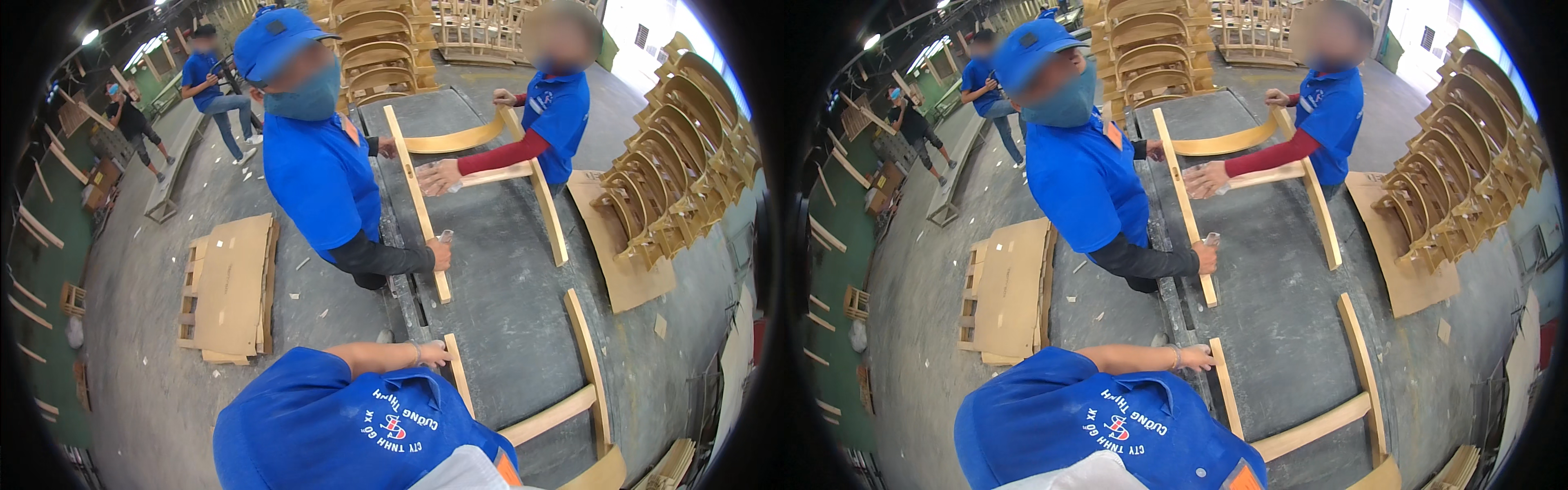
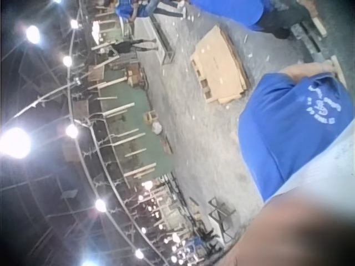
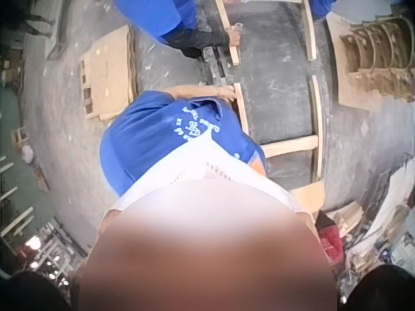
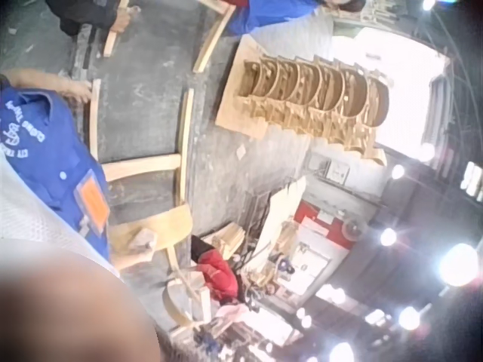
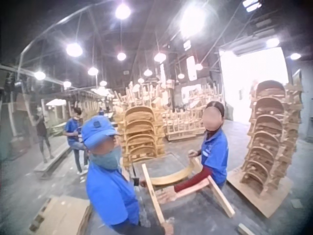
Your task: The person sands wooden chair frames using a sanding block, moving along edges and surfaces. Other workers in blue uniforms also sand nearby frames on a long workbench in a busy factory.
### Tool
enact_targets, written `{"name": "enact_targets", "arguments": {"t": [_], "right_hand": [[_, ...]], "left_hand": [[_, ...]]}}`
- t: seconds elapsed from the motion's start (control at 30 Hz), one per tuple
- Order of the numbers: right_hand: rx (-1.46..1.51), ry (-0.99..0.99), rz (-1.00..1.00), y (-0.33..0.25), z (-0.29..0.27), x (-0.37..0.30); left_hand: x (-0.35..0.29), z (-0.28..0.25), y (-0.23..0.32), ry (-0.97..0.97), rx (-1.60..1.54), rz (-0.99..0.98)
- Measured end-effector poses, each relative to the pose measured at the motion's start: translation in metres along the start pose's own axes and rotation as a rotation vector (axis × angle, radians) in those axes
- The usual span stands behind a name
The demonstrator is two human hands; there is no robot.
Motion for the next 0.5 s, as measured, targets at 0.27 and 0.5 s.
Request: {"name": "enact_targets", "arguments": {"t": [0.27,0.5], "right_hand": [[0.066,0.131,-0.12,-0.024,-0.087,-0.02],[0.085,0.232,-0.194,-0.017,-0.177,-0.033]], "left_hand": [[-0.018,-0.027,0.02,0.018,0.022,0.154],[-0.033,-0.079,-0.071,0.03,0.584,0.158]]}}
Point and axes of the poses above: each hand's wrist, its own x-axis towards the middle knuckle, its own z-axis out of the palm, y = z × x, the point moved 1 cm from there along x, towards the middle knuckle, and after that the axes turned 11 degrees about z, right-handed, at the moved point
